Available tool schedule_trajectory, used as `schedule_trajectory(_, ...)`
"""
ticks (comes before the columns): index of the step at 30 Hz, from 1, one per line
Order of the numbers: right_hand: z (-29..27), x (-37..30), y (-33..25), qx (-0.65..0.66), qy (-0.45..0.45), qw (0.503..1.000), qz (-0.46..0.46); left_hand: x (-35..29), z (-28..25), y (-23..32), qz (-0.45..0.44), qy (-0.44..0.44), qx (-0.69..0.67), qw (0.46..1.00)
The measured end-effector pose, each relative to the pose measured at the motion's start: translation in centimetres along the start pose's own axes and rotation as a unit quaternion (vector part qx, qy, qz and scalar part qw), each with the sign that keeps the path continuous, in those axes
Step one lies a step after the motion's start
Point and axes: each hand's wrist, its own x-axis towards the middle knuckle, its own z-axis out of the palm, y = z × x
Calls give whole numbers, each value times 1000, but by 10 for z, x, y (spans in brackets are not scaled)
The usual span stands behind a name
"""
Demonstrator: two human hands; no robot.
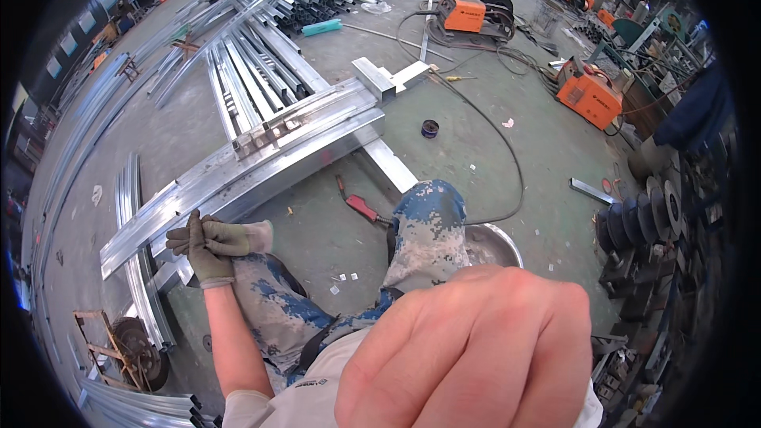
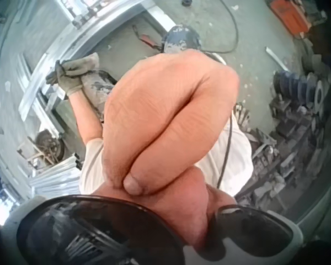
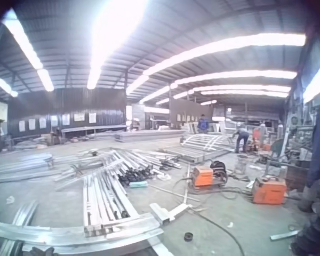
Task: The person welds a metal frame using a handheld welding torch, creating bright sparks and a blue arc. They reposition the frame multiple times to weld different joints, then set the frame aside and briefly adjust their glove.
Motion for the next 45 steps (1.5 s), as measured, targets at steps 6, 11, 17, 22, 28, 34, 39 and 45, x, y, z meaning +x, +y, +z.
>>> schedule_trajectory(6,-2,0,-5,-2,-8,1000,7,14,-22,0,-11,-21,-7,1000)
schedule_trajectory(11,-5,-5,-6,-10,-9,1000,16,-9,10,1,12,-3,19,1000)
schedule_trajectory(17,-2,-5,-8,-16,-6,1000,17,0,-1,-1,-2,8,-16,1000)
schedule_trajectory(22,0,-6,-9,-21,-5,1000,20,0,-5,-1,12,4,0,1000)
schedule_trajectory(28,-4,-6,-10,-28,-18,999,24,1,-5,-3,19,-13,16,1000)
schedule_trajectory(34,-14,-7,-9,-28,-32,999,33,-7,5,1,14,5,3,1000)
schedule_trajectory(39,-10,-7,-12,-21,-49,998,28,7,-28,-9,123,-63,141,980)
schedule_trajectory(45,-2,-12,-12,-33,7,999,9,-11,-6,10,13,-10,13,1000)
